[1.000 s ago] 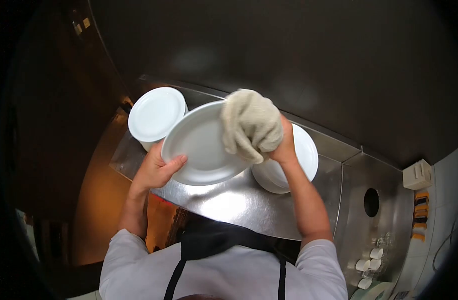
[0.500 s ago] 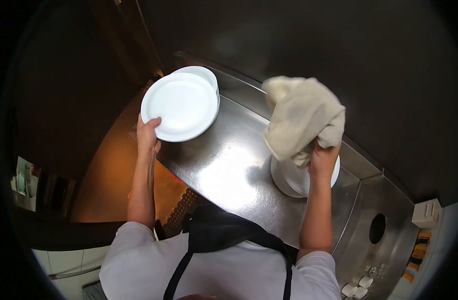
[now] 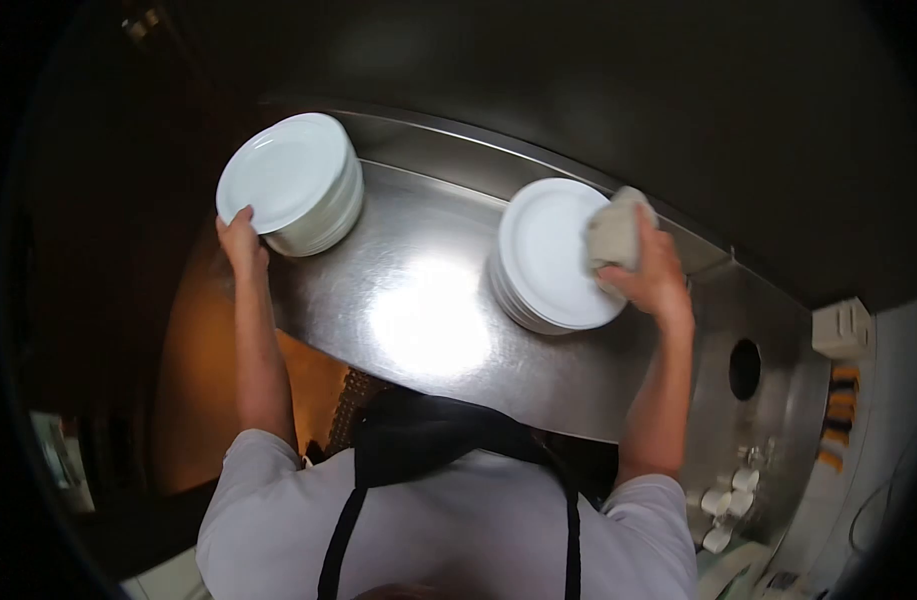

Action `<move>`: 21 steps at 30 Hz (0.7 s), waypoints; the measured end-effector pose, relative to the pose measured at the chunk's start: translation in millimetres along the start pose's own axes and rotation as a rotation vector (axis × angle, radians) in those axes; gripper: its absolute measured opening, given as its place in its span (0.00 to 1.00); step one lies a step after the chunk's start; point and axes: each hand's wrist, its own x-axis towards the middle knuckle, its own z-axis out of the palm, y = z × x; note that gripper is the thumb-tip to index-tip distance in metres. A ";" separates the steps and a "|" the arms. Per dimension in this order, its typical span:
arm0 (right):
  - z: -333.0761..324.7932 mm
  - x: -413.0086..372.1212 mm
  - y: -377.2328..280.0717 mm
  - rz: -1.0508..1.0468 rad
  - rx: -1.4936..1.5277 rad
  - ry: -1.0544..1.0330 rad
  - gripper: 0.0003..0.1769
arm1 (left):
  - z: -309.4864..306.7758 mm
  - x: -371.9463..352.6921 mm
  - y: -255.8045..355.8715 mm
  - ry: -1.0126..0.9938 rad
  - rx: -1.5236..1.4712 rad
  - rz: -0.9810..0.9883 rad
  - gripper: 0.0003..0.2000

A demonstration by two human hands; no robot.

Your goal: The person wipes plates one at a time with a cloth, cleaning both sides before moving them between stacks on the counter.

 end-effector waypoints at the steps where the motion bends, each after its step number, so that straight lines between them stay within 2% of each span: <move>1: 16.6 6.4 26.8 -0.266 0.058 -0.064 0.67 | 1.8 0.8 -3.6 -0.012 -0.031 -0.022 0.26; 2: 32.7 9.5 32.6 -0.247 0.072 -0.136 0.66 | 3.2 1.1 -7.1 -0.018 0.033 -0.019 0.28; 4: 54.9 9.4 -3.7 -0.060 -0.173 -0.014 0.62 | 5.2 -2.8 -10.5 -0.025 0.168 -0.007 0.30; 6: 87.5 30.4 -13.9 -0.059 -0.138 0.255 0.56 | 13.2 -28.6 6.7 0.185 0.356 0.168 0.34; 7: 99.8 40.7 -17.9 -0.145 -0.038 0.353 0.48 | 20.9 -47.4 15.7 0.284 0.445 0.261 0.36; 8: 100.8 35.9 -36.4 -0.188 0.055 0.311 0.42 | 27.8 -71.4 23.4 0.187 0.379 0.368 0.36; 10: 105.1 15.1 -54.8 -0.433 0.068 0.214 0.38 | 38.2 -127.1 34.0 0.011 0.234 0.571 0.37; 12: 95.6 -21.0 -51.6 -0.499 0.168 0.036 0.37 | 45.3 -168.4 23.2 -0.212 0.193 0.617 0.33; 14: 70.5 -45.8 -31.0 -0.441 0.121 -0.089 0.38 | 49.1 -194.5 0.5 -0.434 0.031 0.470 0.33; 16: 48.3 -54.3 -4.5 -0.309 0.005 -0.187 0.40 | 56.4 -223.9 -7.9 -0.609 0.042 0.335 0.33; 19: 52.1 -8.0 33.9 -0.221 -0.262 0.125 0.42 | 65.0 -251.8 -15.4 -0.956 0.102 0.265 0.31; 21: 66.8 32.5 23.2 -0.197 -0.081 0.164 0.42 | 85.7 -271.7 -11.9 -1.131 0.164 0.248 0.28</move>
